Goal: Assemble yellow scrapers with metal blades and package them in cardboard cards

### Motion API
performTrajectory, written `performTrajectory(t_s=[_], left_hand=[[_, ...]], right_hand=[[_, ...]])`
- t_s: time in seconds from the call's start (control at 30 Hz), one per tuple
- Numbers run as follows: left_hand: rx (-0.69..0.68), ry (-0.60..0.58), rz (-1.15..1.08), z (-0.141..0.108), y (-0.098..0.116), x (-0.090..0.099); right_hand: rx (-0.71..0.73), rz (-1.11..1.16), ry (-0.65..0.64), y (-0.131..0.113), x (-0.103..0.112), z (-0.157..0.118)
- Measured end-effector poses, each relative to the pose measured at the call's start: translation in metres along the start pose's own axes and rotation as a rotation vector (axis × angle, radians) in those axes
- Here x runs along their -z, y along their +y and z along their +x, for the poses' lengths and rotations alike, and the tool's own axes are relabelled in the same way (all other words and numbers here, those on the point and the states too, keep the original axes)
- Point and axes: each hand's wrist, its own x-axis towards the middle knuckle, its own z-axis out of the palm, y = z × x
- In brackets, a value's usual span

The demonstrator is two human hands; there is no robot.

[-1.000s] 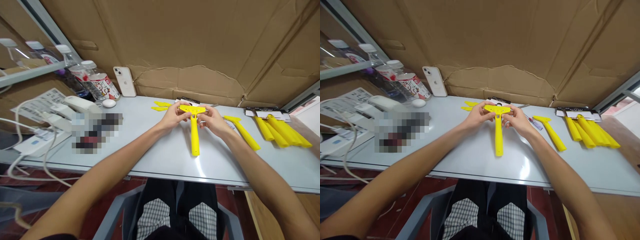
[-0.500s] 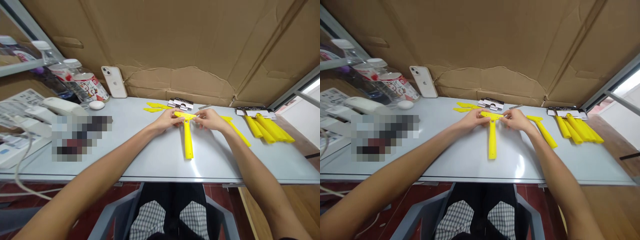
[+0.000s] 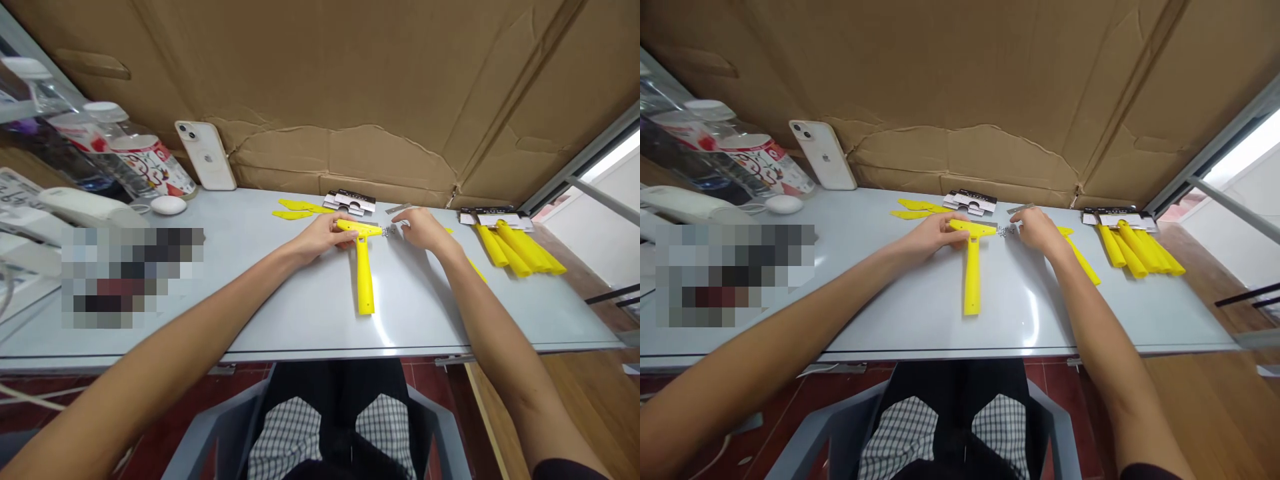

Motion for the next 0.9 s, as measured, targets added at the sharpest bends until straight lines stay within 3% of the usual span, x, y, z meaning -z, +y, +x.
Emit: performTrajectory(t_s=[0.5, 0.9], left_hand=[[-0.012, 0.005, -0.048, 0.001, -0.002, -0.002], [-0.015, 0.019, -0.005, 0.002, -0.005, -0.001]], right_hand=[[0.07, -0.035, -0.036, 0.0, -0.013, 0.006], [-0.041, -0.003, 0.025, -0.017, 0.014, -0.006]])
